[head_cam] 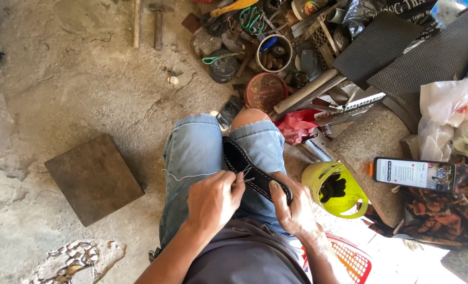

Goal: The person sits on the ground and sews a black sandal using a needle and white thread. The person repeatedly pushes the needle through the sandal sole and pulls the thread to secure the stitching.

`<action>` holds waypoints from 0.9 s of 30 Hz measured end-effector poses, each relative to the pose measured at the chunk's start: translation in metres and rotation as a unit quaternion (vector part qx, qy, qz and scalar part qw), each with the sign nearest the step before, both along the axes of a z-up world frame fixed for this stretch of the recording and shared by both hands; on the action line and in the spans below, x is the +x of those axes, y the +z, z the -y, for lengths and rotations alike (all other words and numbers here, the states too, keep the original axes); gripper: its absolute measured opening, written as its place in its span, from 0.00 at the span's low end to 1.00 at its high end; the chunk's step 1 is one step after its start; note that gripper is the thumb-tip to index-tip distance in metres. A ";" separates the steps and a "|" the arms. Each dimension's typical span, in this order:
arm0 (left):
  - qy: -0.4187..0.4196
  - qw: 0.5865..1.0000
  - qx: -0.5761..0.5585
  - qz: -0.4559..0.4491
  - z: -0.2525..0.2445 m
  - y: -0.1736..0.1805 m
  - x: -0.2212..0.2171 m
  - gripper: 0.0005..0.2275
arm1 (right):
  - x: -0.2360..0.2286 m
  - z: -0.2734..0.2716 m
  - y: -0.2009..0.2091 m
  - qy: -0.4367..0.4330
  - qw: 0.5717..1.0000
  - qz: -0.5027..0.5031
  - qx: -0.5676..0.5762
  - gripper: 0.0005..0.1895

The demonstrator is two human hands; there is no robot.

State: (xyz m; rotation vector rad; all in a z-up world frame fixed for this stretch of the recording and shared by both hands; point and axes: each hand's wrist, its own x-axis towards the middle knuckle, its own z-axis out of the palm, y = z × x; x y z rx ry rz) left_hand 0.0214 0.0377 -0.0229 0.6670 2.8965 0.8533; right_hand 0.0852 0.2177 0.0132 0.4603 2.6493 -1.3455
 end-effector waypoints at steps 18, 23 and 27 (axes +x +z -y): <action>-0.008 0.944 0.156 0.292 0.125 0.069 -0.038 0.08 | -0.004 -0.002 0.001 -0.014 0.999 -0.021 0.038 0.16; 0.105 0.984 -0.067 0.130 0.160 0.037 -0.030 0.09 | -0.009 -0.005 0.002 0.020 0.998 0.013 0.061 0.14; 0.028 0.990 0.129 0.057 0.092 0.038 -0.021 0.16 | -0.006 -0.008 -0.001 0.031 0.996 -0.003 0.088 0.20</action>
